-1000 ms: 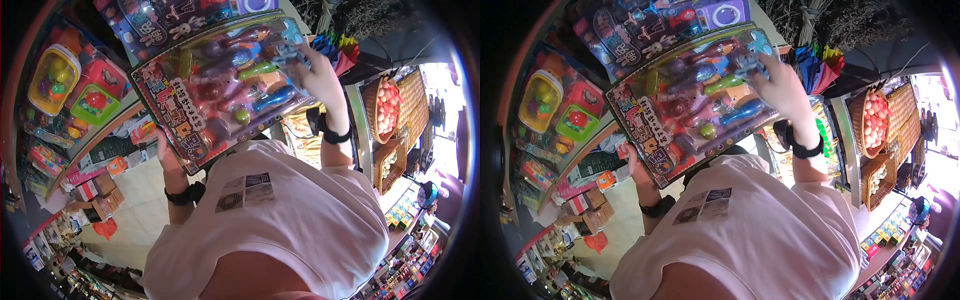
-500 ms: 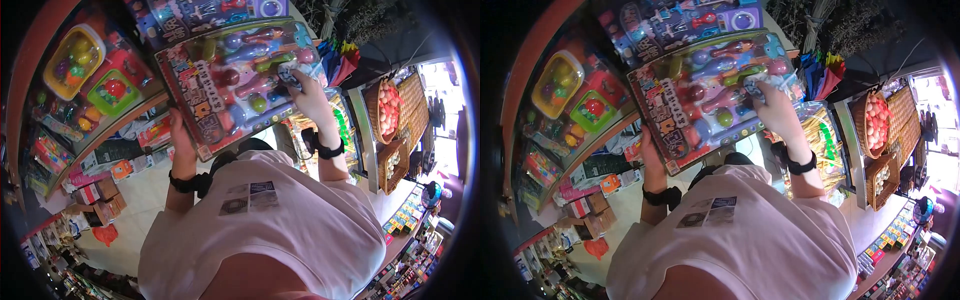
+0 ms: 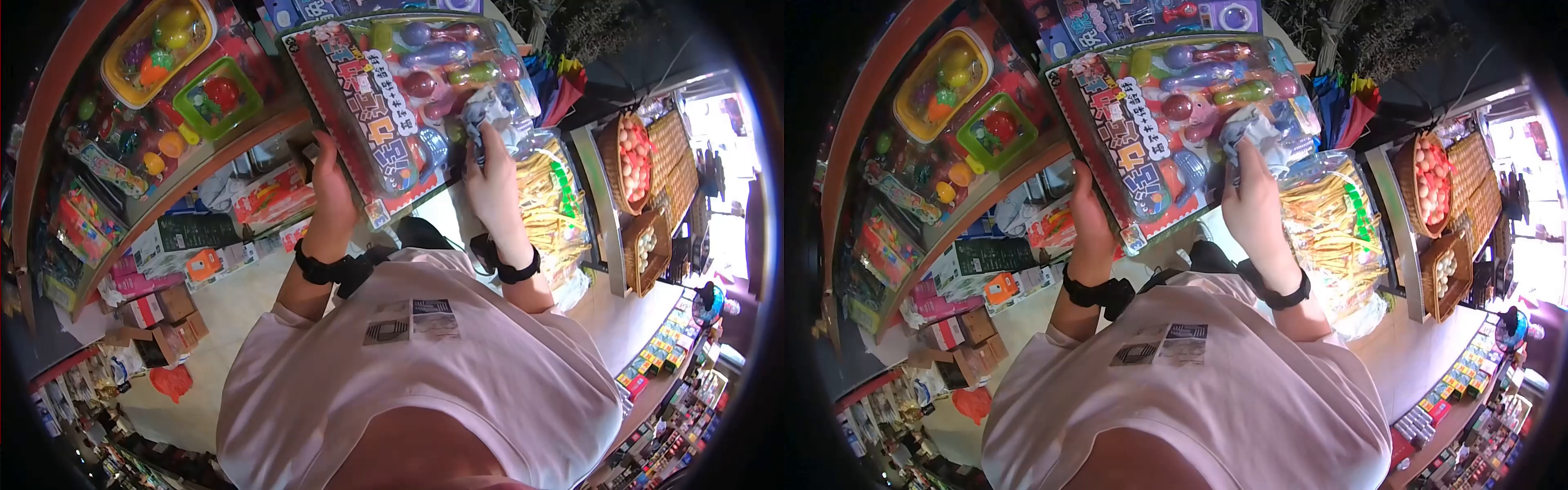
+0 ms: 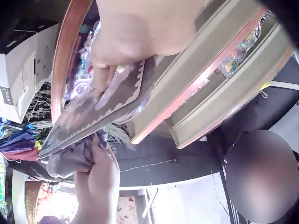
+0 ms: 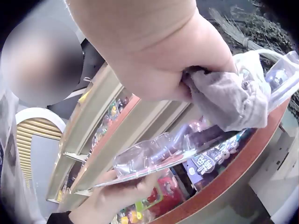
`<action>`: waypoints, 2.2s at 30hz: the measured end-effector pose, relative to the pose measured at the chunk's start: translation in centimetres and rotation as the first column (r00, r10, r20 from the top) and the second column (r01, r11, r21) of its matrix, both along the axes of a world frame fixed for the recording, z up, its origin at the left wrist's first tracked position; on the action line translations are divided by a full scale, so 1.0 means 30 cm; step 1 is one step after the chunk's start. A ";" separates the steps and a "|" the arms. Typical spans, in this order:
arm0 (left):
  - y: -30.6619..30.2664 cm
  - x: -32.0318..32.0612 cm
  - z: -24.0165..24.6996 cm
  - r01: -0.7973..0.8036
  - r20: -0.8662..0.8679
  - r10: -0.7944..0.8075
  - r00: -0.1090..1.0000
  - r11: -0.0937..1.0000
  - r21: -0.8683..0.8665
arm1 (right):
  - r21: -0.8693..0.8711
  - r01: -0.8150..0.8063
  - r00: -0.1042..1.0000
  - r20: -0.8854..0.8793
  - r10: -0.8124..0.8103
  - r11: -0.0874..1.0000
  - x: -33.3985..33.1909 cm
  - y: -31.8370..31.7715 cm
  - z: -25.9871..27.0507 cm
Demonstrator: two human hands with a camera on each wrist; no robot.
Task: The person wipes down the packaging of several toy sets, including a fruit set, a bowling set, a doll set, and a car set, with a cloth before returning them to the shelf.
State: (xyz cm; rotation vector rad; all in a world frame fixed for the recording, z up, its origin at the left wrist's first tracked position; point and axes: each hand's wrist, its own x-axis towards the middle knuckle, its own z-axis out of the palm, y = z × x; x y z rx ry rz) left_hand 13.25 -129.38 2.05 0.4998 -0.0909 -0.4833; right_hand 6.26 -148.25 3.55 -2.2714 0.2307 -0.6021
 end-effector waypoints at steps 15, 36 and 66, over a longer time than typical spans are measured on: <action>0.027 -0.094 -0.117 -0.017 -0.008 0.016 1.000 0.995 -0.097 | 0.409 -0.046 0.981 -0.152 0.117 0.911 -0.228 0.180 -0.037; 0.178 -0.269 -0.190 -0.230 0.087 0.226 0.970 0.972 0.045 | 0.619 0.057 0.973 -0.210 0.095 0.783 -0.418 -0.252 -0.085; 0.010 -0.446 -0.511 -0.091 -0.249 0.266 0.931 0.832 0.548 | 0.685 0.158 0.824 -0.488 0.288 0.711 -0.168 -0.889 -0.599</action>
